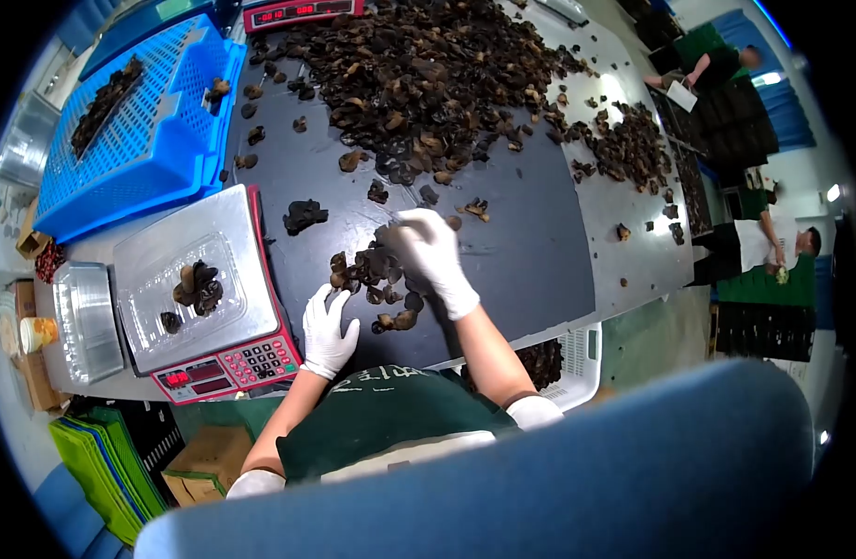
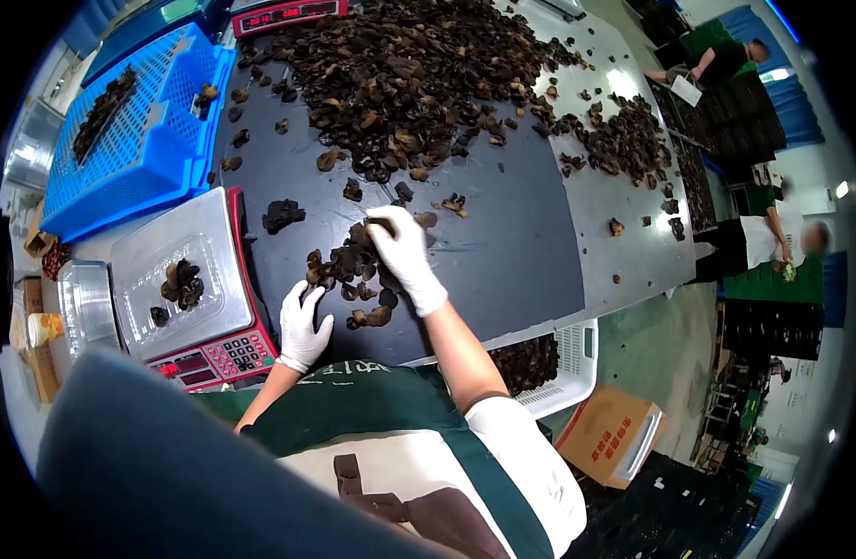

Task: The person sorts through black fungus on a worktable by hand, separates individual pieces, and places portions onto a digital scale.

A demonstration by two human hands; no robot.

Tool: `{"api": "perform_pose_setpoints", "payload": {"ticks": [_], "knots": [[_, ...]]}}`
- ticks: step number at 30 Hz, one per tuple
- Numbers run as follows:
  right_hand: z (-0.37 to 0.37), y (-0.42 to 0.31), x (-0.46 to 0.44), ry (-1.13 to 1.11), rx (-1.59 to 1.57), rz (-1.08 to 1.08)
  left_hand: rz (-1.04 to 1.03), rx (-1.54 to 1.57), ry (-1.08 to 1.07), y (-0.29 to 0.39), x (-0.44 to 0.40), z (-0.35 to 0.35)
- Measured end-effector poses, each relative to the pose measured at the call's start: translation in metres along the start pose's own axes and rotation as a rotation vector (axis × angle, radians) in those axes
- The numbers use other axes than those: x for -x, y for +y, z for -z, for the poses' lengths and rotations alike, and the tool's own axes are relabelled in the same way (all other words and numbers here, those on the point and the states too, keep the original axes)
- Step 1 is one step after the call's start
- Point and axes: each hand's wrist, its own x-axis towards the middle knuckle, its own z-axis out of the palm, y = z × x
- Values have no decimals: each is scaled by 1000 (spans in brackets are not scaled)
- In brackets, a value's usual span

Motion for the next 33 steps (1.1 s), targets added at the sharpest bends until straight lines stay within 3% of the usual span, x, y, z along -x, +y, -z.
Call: {"api": "perform_pose_setpoints", "payload": {"ticks": [2, 6, 8, 9, 10, 12, 14, 16, 19, 24, 26, 29, 33], "knots": [[51, -11, 18, 139, -87, -208, 18, 19, 9, 1, -2, 0], [165, 10, 84, 596, -91, -355, 64, 44, 43, 3, -17, 1], [225, 28, 132, 722, 235, -413, 21, 56, 65, 5, -29, -1], [248, 38, 157, 763, 310, -294, -2, 42, 64, 4, -35, -5], [275, 52, 186, 730, 648, -341, -18, 54, 63, 6, -42, -7], [288, 30, 211, 523, 1042, -785, -72, -2, 50, 9, -52, -14], [284, 28, 216, 517, 1174, -785, -118, -23, 19, 10, -59, -23], [268, 39, 201, 625, 876, -444, -152, -75, -18, 15, -62, -28], [205, 21, 133, 441, 800, -228, -269, 6, 15, 13, -66, -32], [75, -9, 52, 8, 418, 73, -286, 34, 49, 9, -58, -21], [32, -9, 33, -31, 360, 239, -261, 132, 90, 6, -54, -17], [-4, 9, 19, -182, 578, 270, -275, 117, 142, 9, -52, -4], [8, 20, 9, 65, 188, 99, -133, 201, 229, 11, -44, 2]]}}
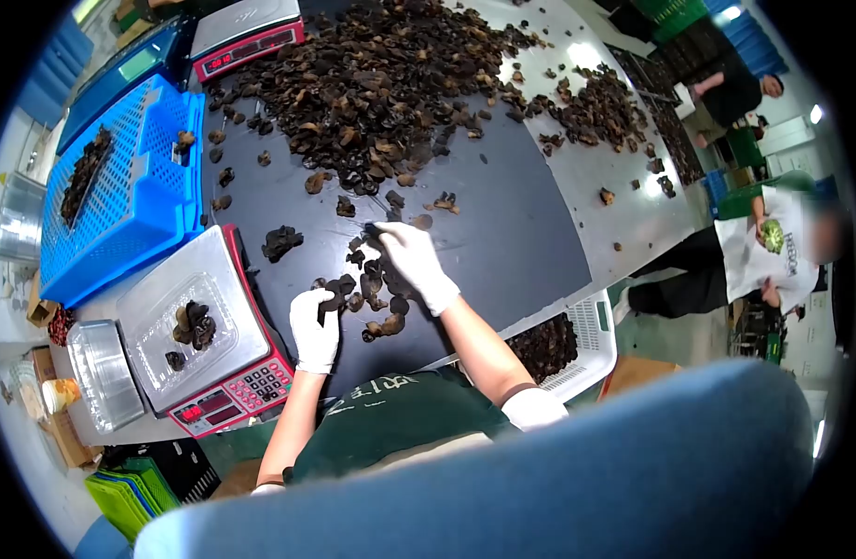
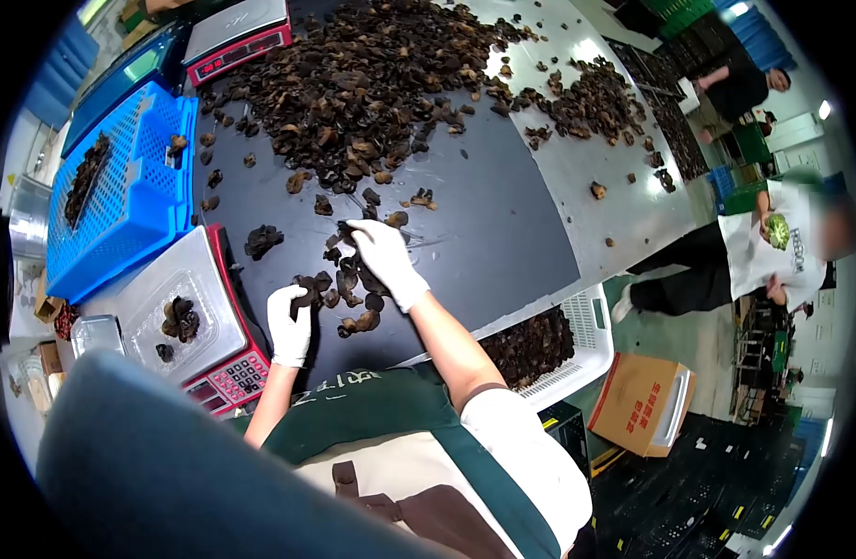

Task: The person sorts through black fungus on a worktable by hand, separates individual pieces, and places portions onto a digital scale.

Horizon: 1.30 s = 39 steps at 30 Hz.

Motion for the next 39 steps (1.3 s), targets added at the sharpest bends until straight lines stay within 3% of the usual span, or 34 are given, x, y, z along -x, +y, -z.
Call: {"api": "perform_pose_setpoints", "payload": {"ticks": [2, 3, 5, 6, 13, 15, 18, 19, 22, 25, 26, 30, 33, 35, 39], "knots": [[23, 1, 6, -88, -302, -402, 150, 137, -1, -9, 2, -2], [34, 1, 10, -81, -374, -444, 154, 144, 3, -5, 0, -3], [56, -12, 18, -74, -400, -538, 436, 413, -14, 3, -5, -6], [64, -18, 22, -63, -436, -631, 425, 454, -38, 5, -7, -5], [74, -3, 61, 48, -430, -645, 671, 521, -189, 9, -18, -11], [69, -1, 67, 64, -277, -468, 674, 511, -236, 4, -17, -10], [64, -8, 74, 31, -259, -516, 551, 504, -257, -23, -8, -23], [62, -10, 76, 26, -288, -495, 937, 903, -264, -19, -9, -18], [65, -30, 73, -21, -371, -413, 1014, 1121, -213, 4, -14, -16], [68, -40, 73, -83, -374, -373, 941, 1215, -246, 9, -13, -16], [71, -46, 75, -162, -704, -699, 871, 1174, -287, 9, -12, -18], [59, -34, 78, -119, -568, -443, 800, 1050, -328, 7, -8, -20], [66, -41, 80, -137, -567, -527, 773, 955, -346, 8, -6, -18], [59, -32, 82, -76, -493, -426, 762, 878, -354, 10, -4, -17], [58, -39, 81, -85, -519, -530, 763, 807, -378, 16, -3, -14]]}}
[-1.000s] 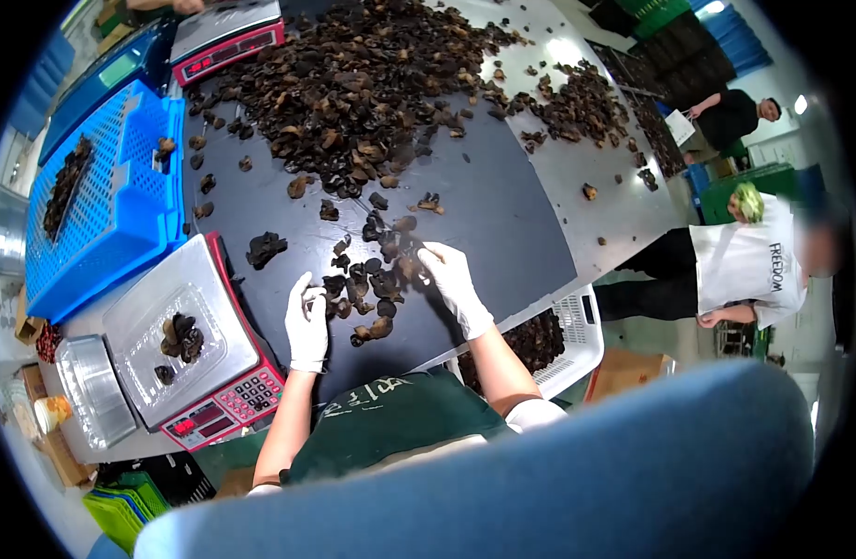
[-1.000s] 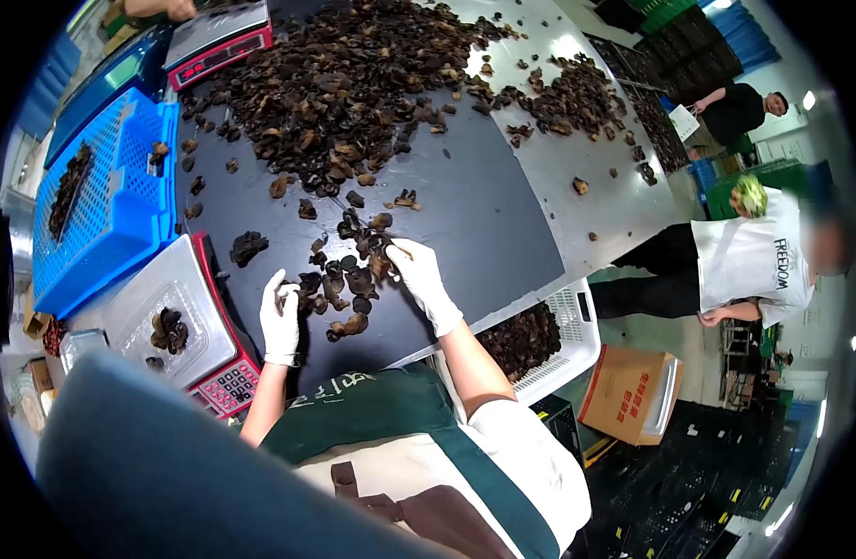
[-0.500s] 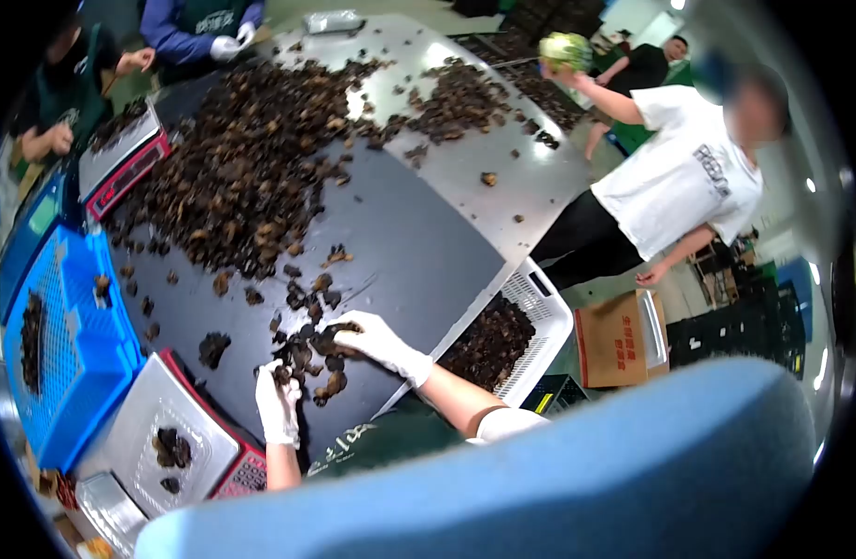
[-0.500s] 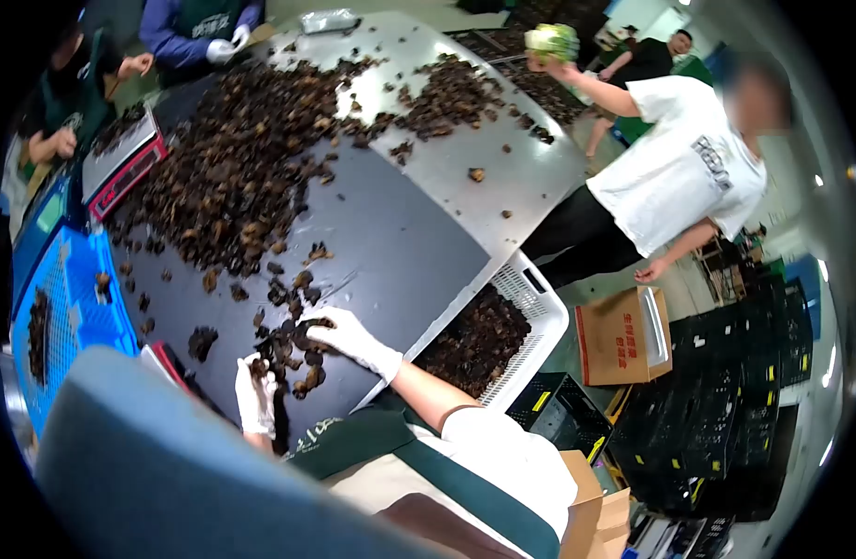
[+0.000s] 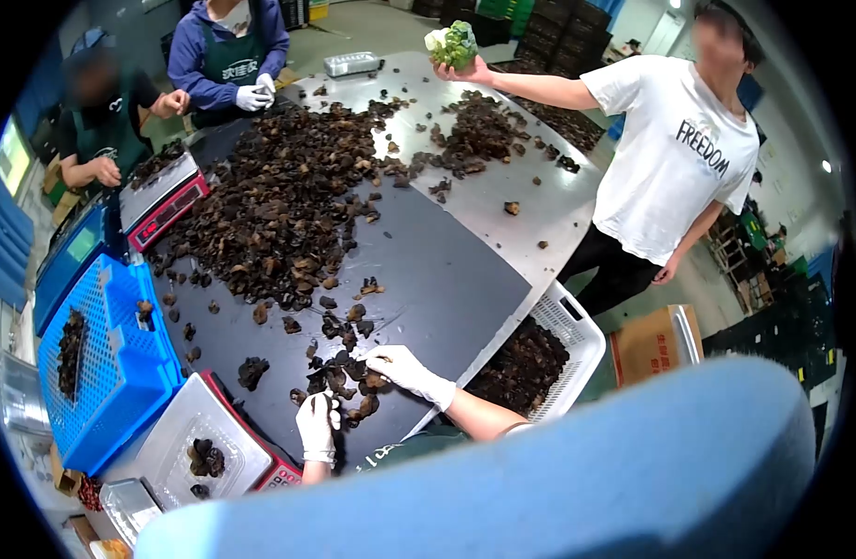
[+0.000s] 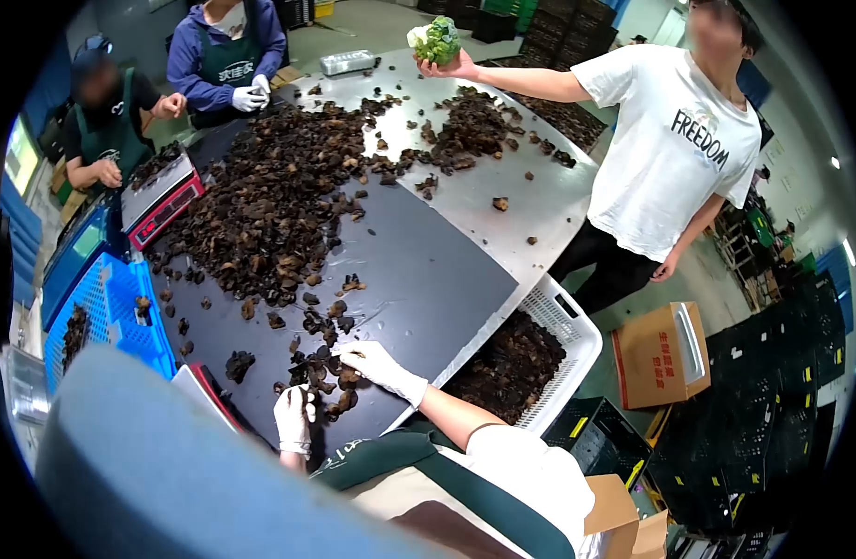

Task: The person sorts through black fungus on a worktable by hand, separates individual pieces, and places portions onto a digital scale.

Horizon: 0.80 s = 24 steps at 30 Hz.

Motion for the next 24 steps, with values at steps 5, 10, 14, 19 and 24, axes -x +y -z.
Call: {"api": "perform_pose_setpoints", "payload": {"ticks": [5, 10, 14, 19, 24], "knots": [[-6, 2, -4, 16, 50, 107, 78, 25, 16, 1, 2, 1], [-1, -12, -3, 111, 159, 176, 51, 63, 59, 1, 3, 5], [47, -20, 4, 146, 224, 86, -44, 101, 82, -4, 1, 16], [138, -13, 29, 268, 455, 93, -49, 19, 145, -6, -1, 26], [220, -4, 75, 341, 996, -149, 50, 6, 228, 8, 2, 23]]}}
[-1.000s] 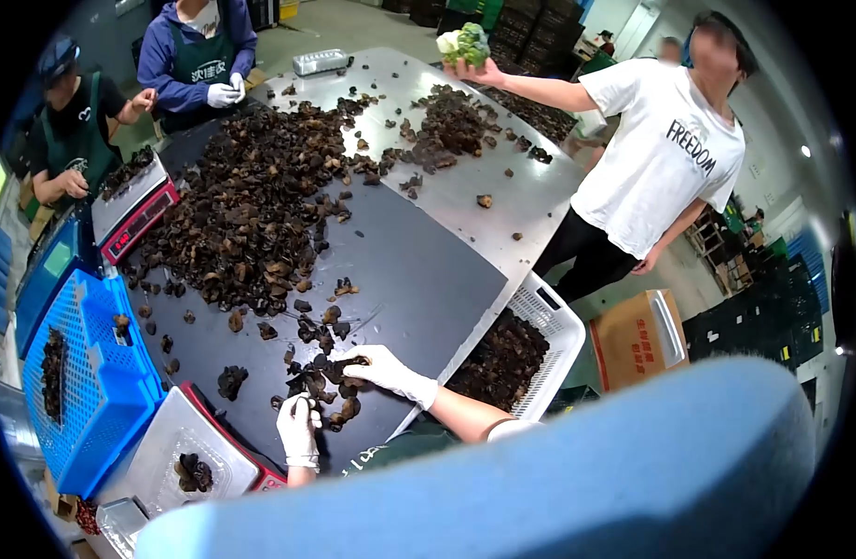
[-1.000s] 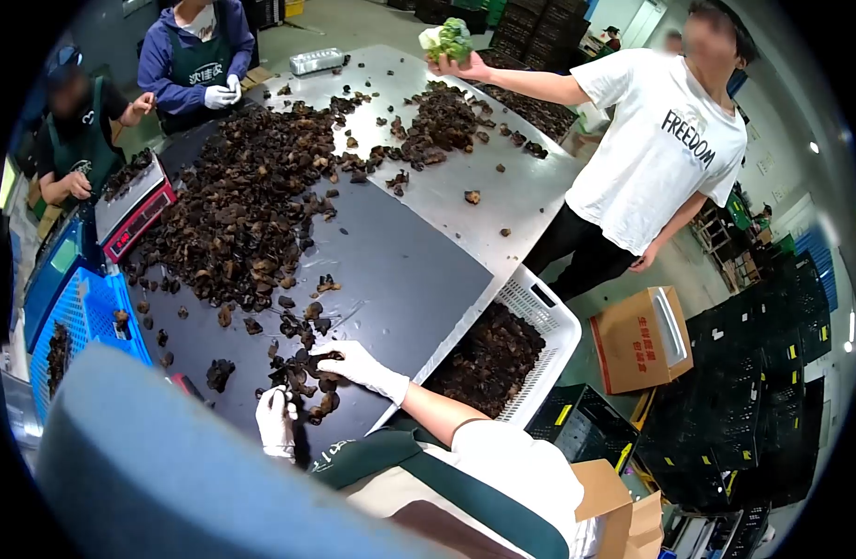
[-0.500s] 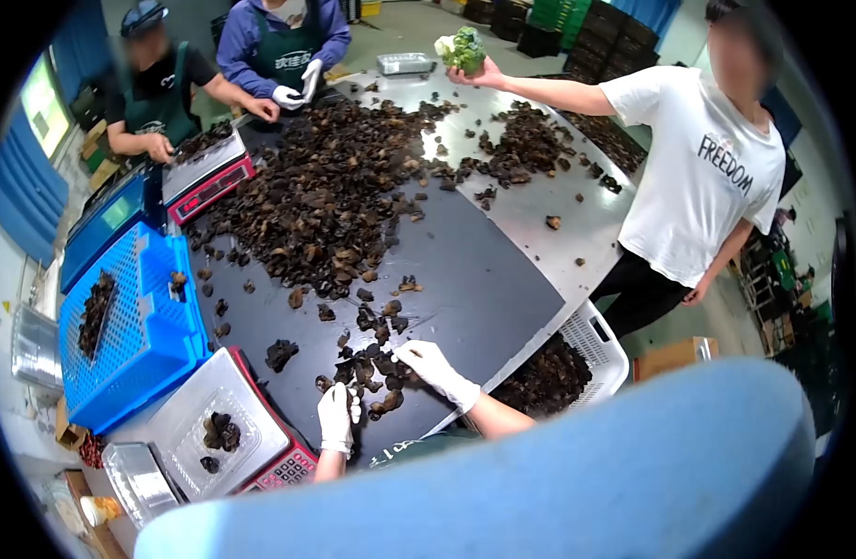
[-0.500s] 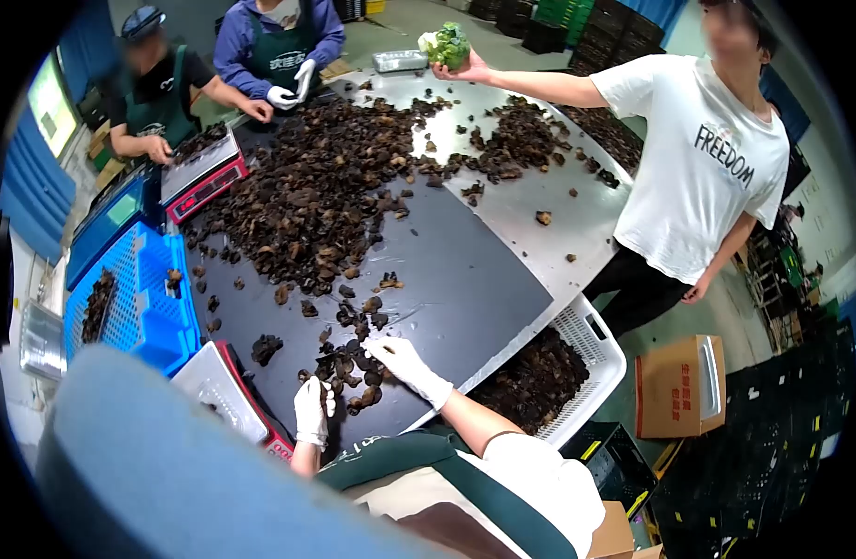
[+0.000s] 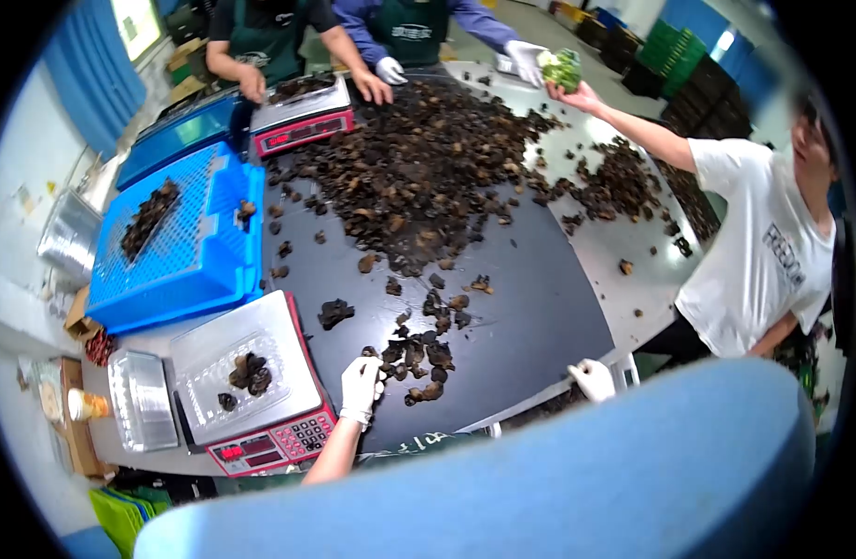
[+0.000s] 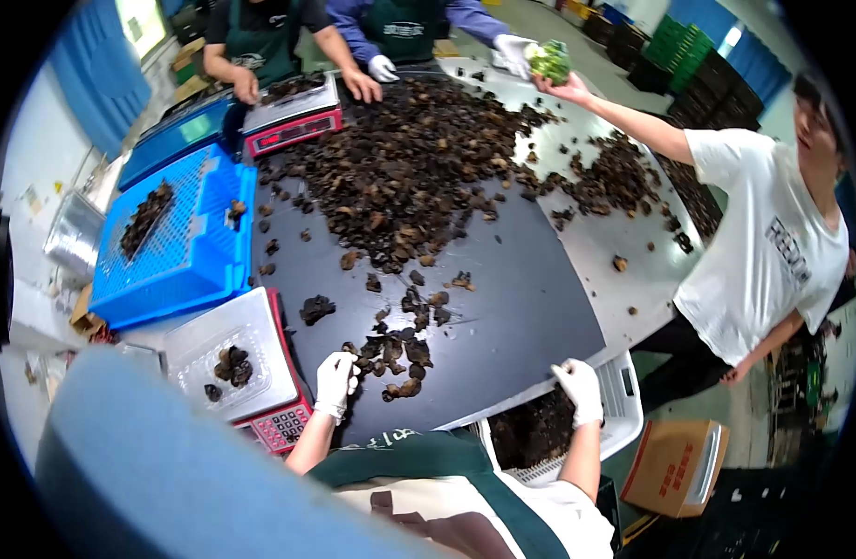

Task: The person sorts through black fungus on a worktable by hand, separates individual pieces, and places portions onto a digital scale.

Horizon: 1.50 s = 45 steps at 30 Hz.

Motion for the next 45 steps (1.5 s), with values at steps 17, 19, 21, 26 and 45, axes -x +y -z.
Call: {"api": "perform_pose_setpoints", "payload": {"ticks": [17, 19, 21, 26, 45], "knots": [[-68, -160, 10, -298, -674, 212, -57, 172, -198, -10, 8, -19], [-95, -201, 16, -343, -602, 393, 18, 282, -277, -14, 13, -22], [-115, -241, 23, -411, -622, 534, 85, 405, -355, -12, 19, -20], [-145, -303, 13, -335, -423, 897, 130, 693, -306, -21, 15, 2], [-228, -355, -66, -544, -674, 619, 189, 863, -244, -20, 15, 34]]}}
